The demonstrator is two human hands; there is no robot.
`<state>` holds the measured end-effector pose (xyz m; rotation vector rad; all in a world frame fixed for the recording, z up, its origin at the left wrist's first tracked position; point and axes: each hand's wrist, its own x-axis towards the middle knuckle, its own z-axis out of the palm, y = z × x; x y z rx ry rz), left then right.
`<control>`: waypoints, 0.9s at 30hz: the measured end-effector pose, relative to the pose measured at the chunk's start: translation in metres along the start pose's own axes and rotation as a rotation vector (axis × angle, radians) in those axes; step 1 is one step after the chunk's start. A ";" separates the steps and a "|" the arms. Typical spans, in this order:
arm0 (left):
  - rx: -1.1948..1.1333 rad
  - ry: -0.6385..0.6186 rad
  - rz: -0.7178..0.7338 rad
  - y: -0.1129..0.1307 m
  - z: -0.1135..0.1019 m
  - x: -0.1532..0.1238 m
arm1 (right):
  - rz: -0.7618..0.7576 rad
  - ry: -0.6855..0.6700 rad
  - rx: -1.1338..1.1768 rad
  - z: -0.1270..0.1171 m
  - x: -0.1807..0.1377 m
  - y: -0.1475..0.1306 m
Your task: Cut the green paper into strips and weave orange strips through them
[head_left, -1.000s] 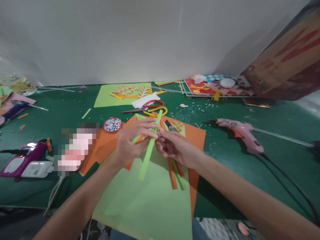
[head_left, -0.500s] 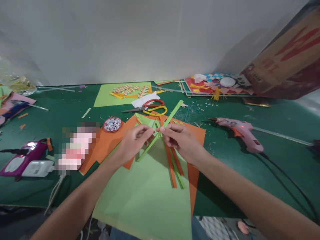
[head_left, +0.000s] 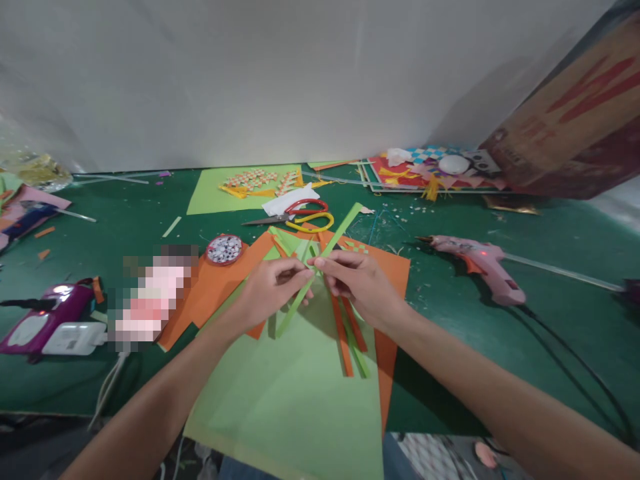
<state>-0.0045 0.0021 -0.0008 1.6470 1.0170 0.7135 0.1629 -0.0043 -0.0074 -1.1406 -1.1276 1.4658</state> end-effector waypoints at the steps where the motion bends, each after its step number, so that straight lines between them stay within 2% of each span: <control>1: 0.012 -0.001 -0.002 0.000 0.000 0.000 | 0.003 0.002 -0.001 0.000 0.000 -0.001; 12: 0.086 -0.001 -0.012 0.005 -0.002 -0.001 | -0.001 0.013 -0.005 -0.002 0.001 0.000; 22: 0.078 -0.019 0.006 0.004 -0.003 -0.005 | -0.069 0.124 -0.005 -0.010 0.000 -0.009; 27: 0.040 -0.030 -0.018 0.005 -0.002 -0.004 | -0.020 0.089 0.037 -0.007 0.001 -0.006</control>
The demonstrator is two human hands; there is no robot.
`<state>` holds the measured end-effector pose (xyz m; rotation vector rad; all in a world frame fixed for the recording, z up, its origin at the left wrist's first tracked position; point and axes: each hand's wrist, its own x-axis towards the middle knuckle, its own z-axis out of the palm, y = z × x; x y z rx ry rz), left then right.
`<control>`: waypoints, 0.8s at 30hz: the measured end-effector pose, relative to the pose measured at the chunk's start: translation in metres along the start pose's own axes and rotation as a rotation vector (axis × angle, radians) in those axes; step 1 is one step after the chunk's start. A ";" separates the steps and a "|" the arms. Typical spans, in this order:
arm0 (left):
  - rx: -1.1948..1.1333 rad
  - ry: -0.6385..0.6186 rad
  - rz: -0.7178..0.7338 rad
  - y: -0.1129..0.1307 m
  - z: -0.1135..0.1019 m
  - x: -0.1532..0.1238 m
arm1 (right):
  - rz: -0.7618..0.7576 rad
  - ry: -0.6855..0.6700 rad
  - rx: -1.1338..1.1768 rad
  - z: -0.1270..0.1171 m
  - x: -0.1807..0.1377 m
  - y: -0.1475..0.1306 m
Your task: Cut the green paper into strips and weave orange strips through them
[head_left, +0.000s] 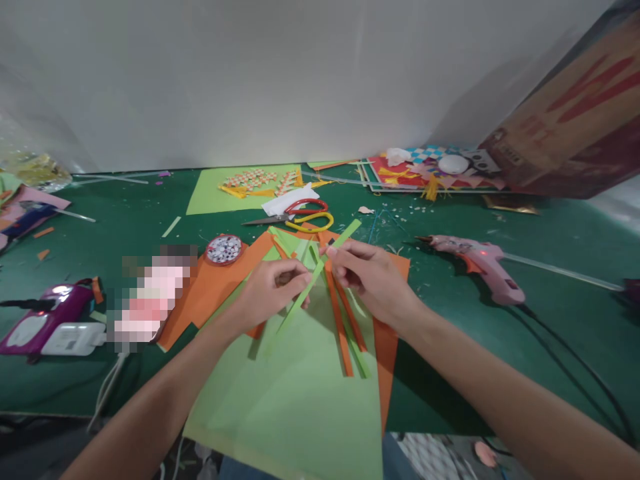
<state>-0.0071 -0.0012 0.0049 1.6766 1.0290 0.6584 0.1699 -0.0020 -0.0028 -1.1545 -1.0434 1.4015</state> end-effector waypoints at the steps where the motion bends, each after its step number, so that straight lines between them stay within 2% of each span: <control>1: -0.008 -0.002 0.002 0.000 0.000 0.000 | 0.017 -0.015 0.008 0.001 0.000 0.001; 9: 0.020 0.006 0.029 0.003 0.002 0.003 | 0.044 -0.117 -0.004 0.008 -0.004 0.007; 19: -0.015 0.001 -0.007 0.001 0.001 0.001 | -0.016 -0.011 -0.030 -0.003 0.001 -0.005; 24: -0.048 -0.018 -0.016 0.001 0.001 0.001 | -0.009 -0.010 -0.046 -0.004 0.000 -0.005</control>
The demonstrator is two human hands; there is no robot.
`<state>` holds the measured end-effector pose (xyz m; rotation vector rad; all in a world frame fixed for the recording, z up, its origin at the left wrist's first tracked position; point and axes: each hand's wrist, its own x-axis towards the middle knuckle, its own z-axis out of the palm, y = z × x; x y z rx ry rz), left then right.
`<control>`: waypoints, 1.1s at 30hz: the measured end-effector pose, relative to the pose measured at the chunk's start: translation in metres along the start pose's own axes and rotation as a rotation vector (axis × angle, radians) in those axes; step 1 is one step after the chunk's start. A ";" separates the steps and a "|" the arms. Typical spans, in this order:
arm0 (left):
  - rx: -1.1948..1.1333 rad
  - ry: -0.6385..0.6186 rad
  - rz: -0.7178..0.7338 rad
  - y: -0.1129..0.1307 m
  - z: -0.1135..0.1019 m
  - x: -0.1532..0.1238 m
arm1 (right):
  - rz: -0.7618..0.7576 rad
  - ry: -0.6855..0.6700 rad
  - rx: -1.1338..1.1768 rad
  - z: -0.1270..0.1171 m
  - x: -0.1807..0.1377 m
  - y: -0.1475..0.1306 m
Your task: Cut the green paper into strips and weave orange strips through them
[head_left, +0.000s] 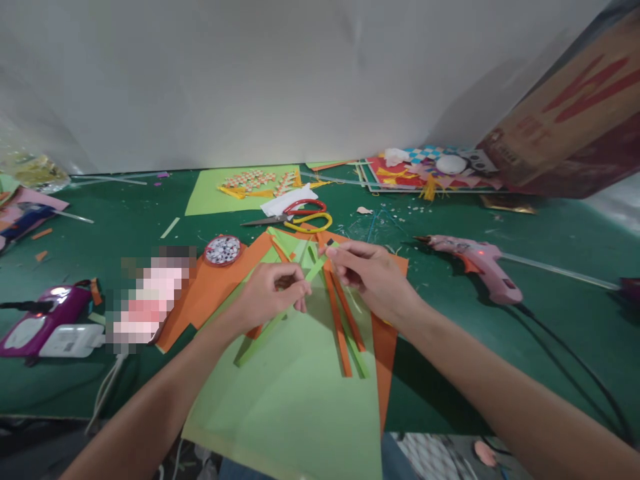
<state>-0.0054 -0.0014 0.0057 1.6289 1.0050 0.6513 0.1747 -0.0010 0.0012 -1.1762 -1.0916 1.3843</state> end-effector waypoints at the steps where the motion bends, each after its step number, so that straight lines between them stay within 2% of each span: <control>1: 0.003 -0.007 -0.012 0.000 0.000 0.000 | 0.001 -0.006 0.005 0.001 0.000 0.000; 8: 0.077 -0.020 0.008 0.002 -0.001 0.001 | 0.057 -0.086 0.014 0.010 -0.003 0.004; 14: 0.077 -0.022 0.038 0.002 0.000 0.002 | 0.026 -0.135 0.000 0.012 -0.004 0.011; 25: 0.048 -0.027 0.011 -0.002 -0.001 0.001 | -0.038 -0.112 0.002 0.015 -0.006 0.012; 33: 0.041 -0.040 -0.011 0.001 -0.002 0.000 | 0.015 -0.081 -0.005 0.014 -0.005 0.003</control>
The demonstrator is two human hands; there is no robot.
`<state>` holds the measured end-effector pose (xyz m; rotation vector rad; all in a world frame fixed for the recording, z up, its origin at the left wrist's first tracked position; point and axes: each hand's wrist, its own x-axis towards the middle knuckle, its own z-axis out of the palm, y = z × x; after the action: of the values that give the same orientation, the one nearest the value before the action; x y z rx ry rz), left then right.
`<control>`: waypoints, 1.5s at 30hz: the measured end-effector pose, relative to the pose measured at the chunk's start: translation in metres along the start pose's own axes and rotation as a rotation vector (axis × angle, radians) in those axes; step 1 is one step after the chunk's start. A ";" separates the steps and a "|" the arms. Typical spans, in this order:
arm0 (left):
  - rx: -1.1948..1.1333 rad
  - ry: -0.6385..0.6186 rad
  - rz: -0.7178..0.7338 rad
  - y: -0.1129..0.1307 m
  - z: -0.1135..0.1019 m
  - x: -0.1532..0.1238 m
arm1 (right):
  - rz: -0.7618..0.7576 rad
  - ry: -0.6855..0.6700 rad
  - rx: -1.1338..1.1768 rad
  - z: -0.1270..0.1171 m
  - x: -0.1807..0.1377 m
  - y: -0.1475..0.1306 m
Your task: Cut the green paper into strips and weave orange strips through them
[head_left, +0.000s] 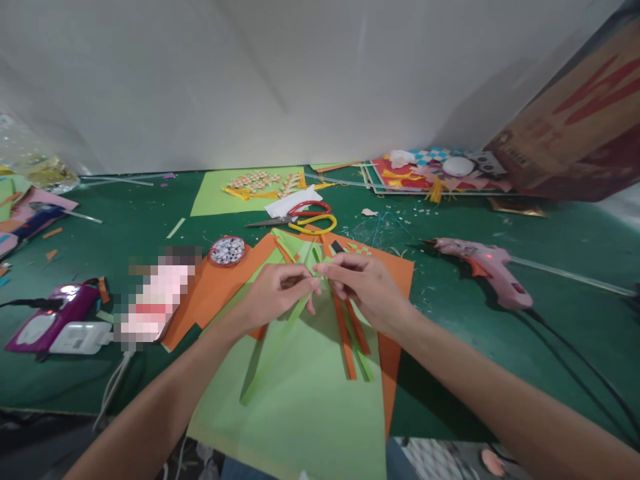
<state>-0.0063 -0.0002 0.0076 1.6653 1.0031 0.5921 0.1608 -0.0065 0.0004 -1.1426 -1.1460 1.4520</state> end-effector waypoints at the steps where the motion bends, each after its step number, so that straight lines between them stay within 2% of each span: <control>1: -0.003 -0.002 -0.006 0.001 0.000 0.000 | 0.003 0.023 0.007 -0.002 0.001 -0.001; 5: -0.019 -0.008 -0.008 0.002 0.000 0.000 | -0.047 0.129 0.045 -0.012 0.003 -0.007; 7: -0.019 0.002 -0.011 0.002 0.000 0.000 | -0.063 0.136 0.054 -0.015 0.003 -0.008; 13: -0.009 0.039 0.015 0.002 0.000 0.000 | 0.041 -0.060 -0.078 -0.010 0.002 -0.002; 15: -0.004 0.027 0.008 0.002 0.000 0.000 | 0.047 -0.075 -0.136 -0.007 0.002 0.001; 25: -0.047 0.035 -0.011 0.001 0.001 0.000 | -0.061 0.091 -0.081 -0.022 0.003 -0.009; 31: -0.067 0.049 0.037 -0.001 0.000 0.001 | 0.029 -0.087 -0.182 -0.013 0.001 -0.005; 33: -0.065 0.033 0.034 0.000 0.000 0.001 | 0.057 -0.103 -0.220 -0.009 0.000 -0.004; 38: -0.056 0.031 0.009 0.002 0.000 0.000 | 0.002 -0.071 -0.249 -0.012 0.001 -0.006; 45: -0.033 0.034 0.013 0.001 0.000 0.000 | -0.057 0.088 -0.137 -0.028 0.006 -0.014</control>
<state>-0.0063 -0.0002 0.0085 1.6385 1.0021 0.6440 0.1896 0.0045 0.0096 -1.2449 -1.2213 1.2837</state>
